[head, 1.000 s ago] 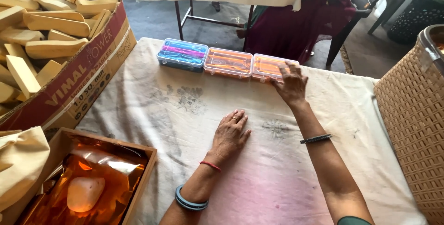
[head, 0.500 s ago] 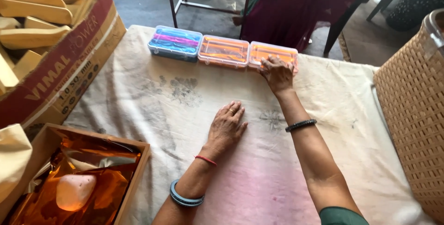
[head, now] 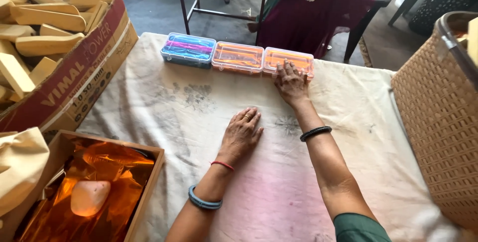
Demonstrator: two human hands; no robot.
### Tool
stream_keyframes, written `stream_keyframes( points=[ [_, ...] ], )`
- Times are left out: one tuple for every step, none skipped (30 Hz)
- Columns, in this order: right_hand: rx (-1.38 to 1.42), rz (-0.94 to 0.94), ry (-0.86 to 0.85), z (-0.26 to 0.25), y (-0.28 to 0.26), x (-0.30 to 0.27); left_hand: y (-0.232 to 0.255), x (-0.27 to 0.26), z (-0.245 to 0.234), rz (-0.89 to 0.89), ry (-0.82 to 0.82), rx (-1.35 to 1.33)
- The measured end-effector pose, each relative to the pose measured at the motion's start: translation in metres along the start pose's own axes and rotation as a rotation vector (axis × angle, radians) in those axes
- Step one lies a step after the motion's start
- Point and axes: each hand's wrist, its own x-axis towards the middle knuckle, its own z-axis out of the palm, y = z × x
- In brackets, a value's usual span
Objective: The person wipes down a plastic container and two wooden holders with a pink cloth, then places orange-wrapped bundles of incense sticks into the plastic container and closes the lid.
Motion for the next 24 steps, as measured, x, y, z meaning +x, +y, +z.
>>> stream_keyframes(
  points=[
    [-0.083,-0.014,-0.078,-0.002,0.000,-0.001,0.003,-0.001,0.000,-0.001,0.000,0.021],
    [-0.083,-0.014,-0.070,-0.006,-0.003,-0.009,0.002,0.000,0.001,0.002,0.007,0.025],
    [-0.157,-0.025,-0.045,-0.011,-0.007,-0.018,0.001,0.000,0.003,-0.001,0.006,0.057],
    [-0.231,-0.031,-0.019,-0.016,-0.009,-0.028,0.001,0.001,0.004,0.000,0.005,0.088],
    [-0.233,-0.026,-0.009,-0.015,-0.006,-0.047,0.001,0.000,0.004,0.008,0.010,0.092],
    [-0.149,-0.074,0.012,-0.015,-0.001,-0.065,0.002,0.001,0.003,0.000,-0.014,0.113],
    [-0.066,-0.123,0.035,-0.015,0.004,-0.084,0.003,0.002,0.003,-0.008,-0.039,0.134],
    [-0.078,-0.110,0.043,-0.037,0.009,-0.105,0.003,0.002,0.004,0.010,-0.034,0.129],
    [-0.031,-0.040,-0.151,-0.058,0.012,-0.128,0.003,0.001,0.005,-0.006,-0.072,0.154],
    [0.019,0.035,-0.340,-0.080,0.016,-0.151,0.004,0.002,0.007,-0.018,-0.110,0.179],
    [0.008,0.052,-0.329,-0.090,0.031,-0.176,0.010,0.001,0.000,0.004,-0.103,0.174],
    [0.004,0.016,-0.310,-0.100,0.044,-0.203,0.016,-0.002,-0.007,-0.020,-0.157,0.198],
    [0.000,-0.021,-0.291,-0.109,0.057,-0.230,0.023,-0.005,-0.014,-0.043,-0.210,0.223],
    [-0.006,-0.011,-0.283,-0.133,0.062,-0.255,0.033,-0.012,-0.019,-0.030,-0.206,0.222],
    [-0.119,0.083,-0.403,-0.156,0.068,-0.279,0.043,-0.019,-0.023,-0.011,-0.284,0.231],
    [-0.226,0.177,-0.524,-0.177,0.071,-0.304,0.050,-0.028,-0.028,0.004,-0.366,0.243],
    [-0.225,0.185,-0.520,-0.147,0.125,-0.347,0.054,-0.043,-0.021,0.013,-0.366,0.246],
    [-0.367,-0.011,-0.135,-0.127,0.175,-0.398,0.057,-0.062,-0.011,0.151,-0.363,0.212],
    [-0.501,-0.191,0.261,-0.115,0.221,-0.446,0.060,-0.080,0.000,0.288,-0.358,0.176],
    [-0.504,-0.173,0.255,-0.139,0.213,-0.468,0.074,-0.100,-0.012,0.305,-0.368,0.175],
    [-0.396,0.106,-0.007,-0.164,0.205,-0.490,0.088,-0.119,-0.024,0.368,-0.369,0.121],
    [-0.276,0.396,-0.261,-0.189,0.197,-0.515,0.103,-0.140,-0.034,0.431,-0.374,0.061],
    [-0.277,0.417,-0.272,-0.205,0.187,-0.539,0.115,-0.159,-0.031,0.447,-0.389,0.053],
    [-0.284,0.466,-0.252,-0.222,0.180,-0.551,0.125,-0.171,-0.031,0.519,-0.370,-0.002]
  ],
)
